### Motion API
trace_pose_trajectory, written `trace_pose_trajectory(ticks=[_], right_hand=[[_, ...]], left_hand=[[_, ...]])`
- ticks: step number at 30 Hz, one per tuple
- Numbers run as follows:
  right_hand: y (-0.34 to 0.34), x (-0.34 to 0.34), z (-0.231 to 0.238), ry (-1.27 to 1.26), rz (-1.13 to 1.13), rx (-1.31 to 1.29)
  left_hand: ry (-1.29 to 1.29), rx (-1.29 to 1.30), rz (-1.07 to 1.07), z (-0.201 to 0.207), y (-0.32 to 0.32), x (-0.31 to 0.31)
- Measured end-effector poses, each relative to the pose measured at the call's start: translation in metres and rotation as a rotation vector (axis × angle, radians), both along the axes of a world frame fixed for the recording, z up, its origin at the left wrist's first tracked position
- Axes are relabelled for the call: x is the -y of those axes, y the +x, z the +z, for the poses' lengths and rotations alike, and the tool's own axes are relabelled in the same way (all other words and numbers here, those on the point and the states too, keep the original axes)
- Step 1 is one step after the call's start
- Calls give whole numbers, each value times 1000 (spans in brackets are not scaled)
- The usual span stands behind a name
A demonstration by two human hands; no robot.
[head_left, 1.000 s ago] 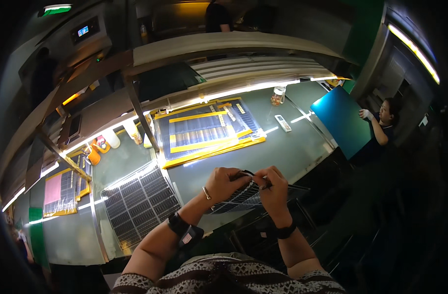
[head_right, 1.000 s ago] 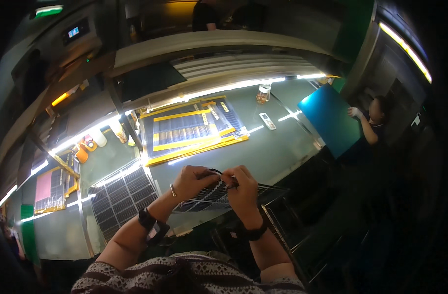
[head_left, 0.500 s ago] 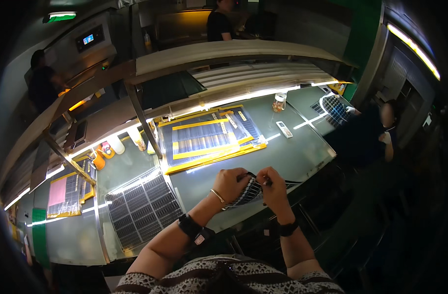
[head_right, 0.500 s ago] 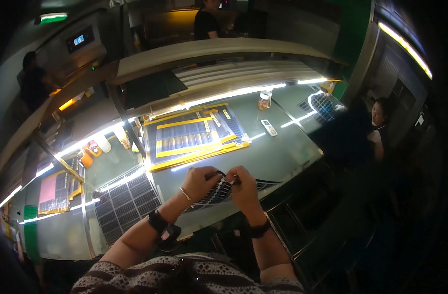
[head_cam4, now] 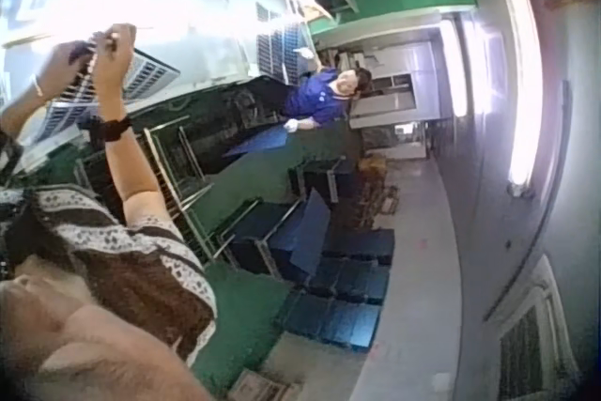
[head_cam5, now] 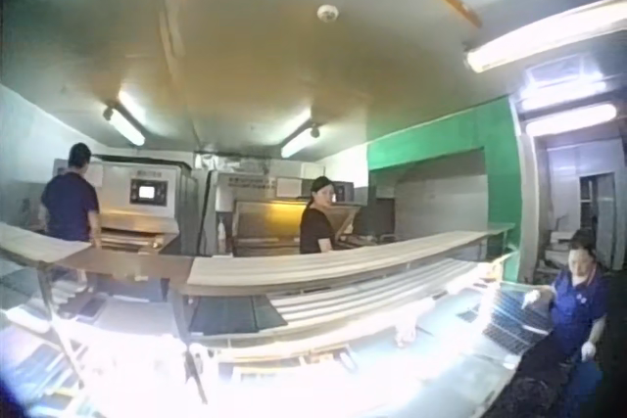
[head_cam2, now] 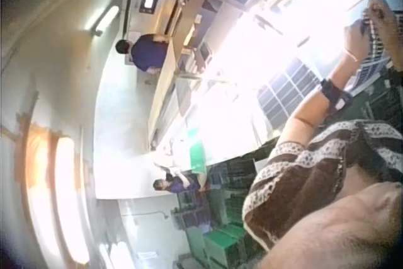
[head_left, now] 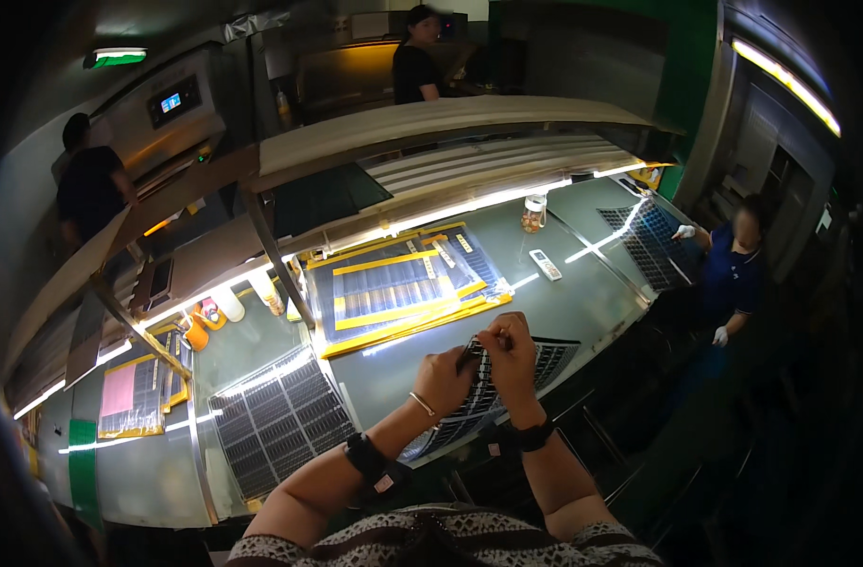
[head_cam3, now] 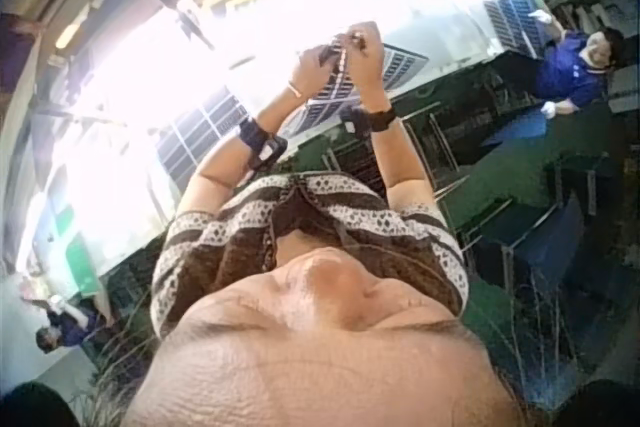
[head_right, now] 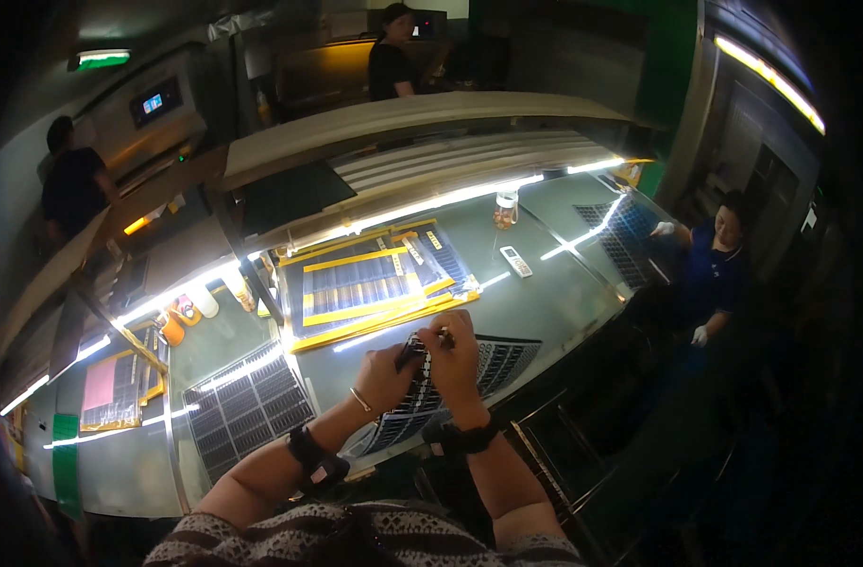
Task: The recorder is picking up various plastic components, aligning them on a backboard, and placing them into a rack.
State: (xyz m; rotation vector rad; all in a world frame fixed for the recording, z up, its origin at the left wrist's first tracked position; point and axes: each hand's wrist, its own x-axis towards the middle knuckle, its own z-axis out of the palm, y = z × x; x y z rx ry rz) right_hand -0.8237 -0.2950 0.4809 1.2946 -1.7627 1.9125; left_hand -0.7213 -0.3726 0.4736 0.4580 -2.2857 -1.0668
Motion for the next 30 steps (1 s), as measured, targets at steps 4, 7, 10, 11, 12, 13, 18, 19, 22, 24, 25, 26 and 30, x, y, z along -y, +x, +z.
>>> trace_pose_trajectory(ticks=[4,7,10,11,12,13,18,19,22,24,25,26,30], right_hand=[[-7,7,-6,-101,196,516],[-32,-12,13,-267,314,994],[-71,-32,9,-257,346,925],[-83,-40,14,-250,303,941],[-96,-48,19,-241,263,957],[-116,-62,17,-271,170,941],[-246,-173,-36,-506,-183,861],[-262,-203,-41,-527,-240,886],[-253,-221,-50,-431,-335,851],[-247,-235,-67,-425,-327,838],[-257,-269,-89,-493,-308,861],[-262,-281,-105,-555,-262,895],[-188,-213,-98,-372,-310,1049]], left_hand=[[-19,36,73,-6,2,1],[30,31,77,-5,6,-4],[64,16,106,-2,19,16],[71,5,84,1,27,21],[78,-5,63,5,36,26],[53,7,56,18,42,25],[75,55,119,57,85,48],[198,121,124,68,103,55],[73,157,102,100,131,57],[93,30,95,113,147,57],[128,-58,87,132,154,64],[172,-179,141,142,171,73],[75,-531,411,158,216,84]])
